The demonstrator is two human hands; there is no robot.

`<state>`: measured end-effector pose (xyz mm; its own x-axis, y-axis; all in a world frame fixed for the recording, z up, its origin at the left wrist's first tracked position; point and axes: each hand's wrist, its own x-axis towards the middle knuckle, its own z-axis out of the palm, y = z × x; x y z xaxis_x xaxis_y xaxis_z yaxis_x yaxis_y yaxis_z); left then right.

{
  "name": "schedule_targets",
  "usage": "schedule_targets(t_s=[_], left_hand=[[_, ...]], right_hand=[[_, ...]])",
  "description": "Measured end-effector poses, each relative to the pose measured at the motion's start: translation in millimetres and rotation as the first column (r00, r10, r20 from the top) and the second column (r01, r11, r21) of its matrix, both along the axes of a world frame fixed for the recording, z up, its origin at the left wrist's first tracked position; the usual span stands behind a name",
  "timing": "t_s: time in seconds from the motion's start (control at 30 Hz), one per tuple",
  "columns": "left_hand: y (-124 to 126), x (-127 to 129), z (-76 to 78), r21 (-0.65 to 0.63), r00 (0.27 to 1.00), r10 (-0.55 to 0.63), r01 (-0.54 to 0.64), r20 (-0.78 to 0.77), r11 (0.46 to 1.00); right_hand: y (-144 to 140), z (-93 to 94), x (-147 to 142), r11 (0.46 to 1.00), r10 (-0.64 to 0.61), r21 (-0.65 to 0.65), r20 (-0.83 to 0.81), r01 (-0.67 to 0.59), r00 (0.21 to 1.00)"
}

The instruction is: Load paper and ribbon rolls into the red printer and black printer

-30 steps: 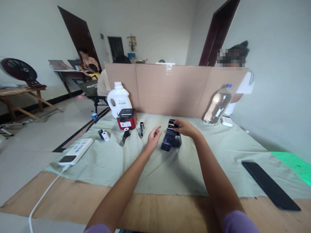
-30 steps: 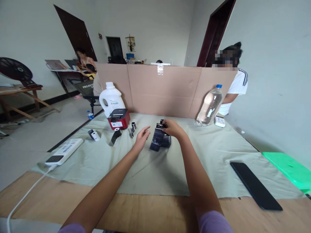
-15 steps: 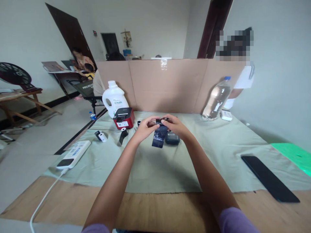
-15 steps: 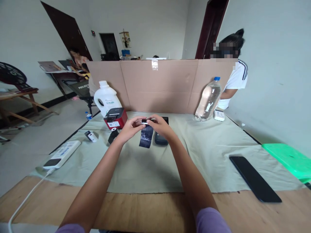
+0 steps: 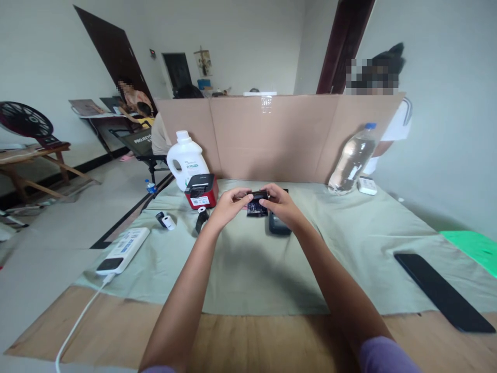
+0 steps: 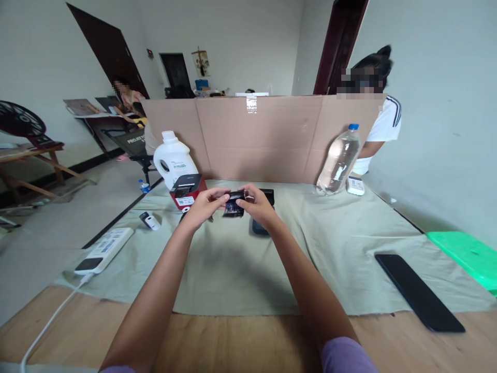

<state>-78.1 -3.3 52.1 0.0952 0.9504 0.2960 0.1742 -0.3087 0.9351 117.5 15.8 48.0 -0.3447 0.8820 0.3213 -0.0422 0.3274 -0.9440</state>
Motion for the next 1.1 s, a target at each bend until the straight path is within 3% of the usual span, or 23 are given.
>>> schedule_targets(t_s=[0.17, 0.33, 0.5, 0.57, 0.63, 0.7, 0.77, 0.83, 0.9, 0.97, 1.1], left_hand=[[-2.6, -6.2, 4.4, 0.024, 0.998, -0.051, 0.051, -0.027, 0.998], [-6.0, 1.5, 4.2, -0.096, 0.993, -0.102, 0.107, 0.05, 0.99], [-5.8, 4.8, 4.9, -0.124, 0.987, -0.147, 0.138, -0.064, 0.983], [-4.9, -9.3, 8.8, -0.062, 0.988, -0.085, 0.078, -0.126, 0.995], [-5.3, -37.8, 14.0, 0.025, 0.98, 0.065, -0.062, -0.187, 0.998], [-7.6, -78.1, 17.1, 0.085, 0.93, 0.257, -0.243, -0.264, 0.966], [-10.1, -121.6, 14.5, 0.138, 0.829, 0.436, -0.415, -0.349, 0.899], [-10.4, -157.3, 4.4, 0.104, 0.698, 0.505, -0.532, -0.508, 0.84], [-7.6, -177.6, -12.4, 0.013, 0.566, 0.473, -0.632, -0.676, 0.775], [-2.8, -182.6, -32.2, -0.075, 0.478, 0.377, -0.691, -0.793, 0.719], [6.0, -175.2, -57.1, -0.152, 0.423, 0.243, -0.71, -0.873, 0.688]], right_hand=[[-4.0, -0.4, -2.6, 1.0, -0.004, -0.028, 0.001, 0.004, 1.0], [-0.9, -5.5, -0.6, 0.998, -0.052, 0.028, 0.0, 0.052, 0.999], [-0.8, -9.5, -4.2, 0.996, -0.028, 0.087, 0.017, 0.026, 0.999], [-1.2, -10.6, -7.4, 0.996, -0.063, 0.058, 0.001, 0.063, 0.998], [-1.1, -10.8, -9.7, 0.992, -0.127, 0.017, -0.031, 0.127, 0.991], [-0.3, -9.7, -9.8, 0.981, -0.196, -0.012, -0.064, 0.196, 0.978], [0.7, -7.2, -7.9, 0.97, -0.243, -0.025, -0.088, 0.242, 0.966], [1.2, -4.5, -5.2, 0.961, -0.277, -0.03, -0.106, 0.275, 0.955], [1.2, -2.7, -2.8, 0.956, -0.294, -0.032, -0.112, 0.292, 0.949], [0.9, -2.5, -1.1, 0.951, -0.308, -0.04, -0.102, 0.306, 0.946], [1.8, -5.4, 2.1, 0.942, -0.33, -0.072, -0.042, 0.327, 0.943]])
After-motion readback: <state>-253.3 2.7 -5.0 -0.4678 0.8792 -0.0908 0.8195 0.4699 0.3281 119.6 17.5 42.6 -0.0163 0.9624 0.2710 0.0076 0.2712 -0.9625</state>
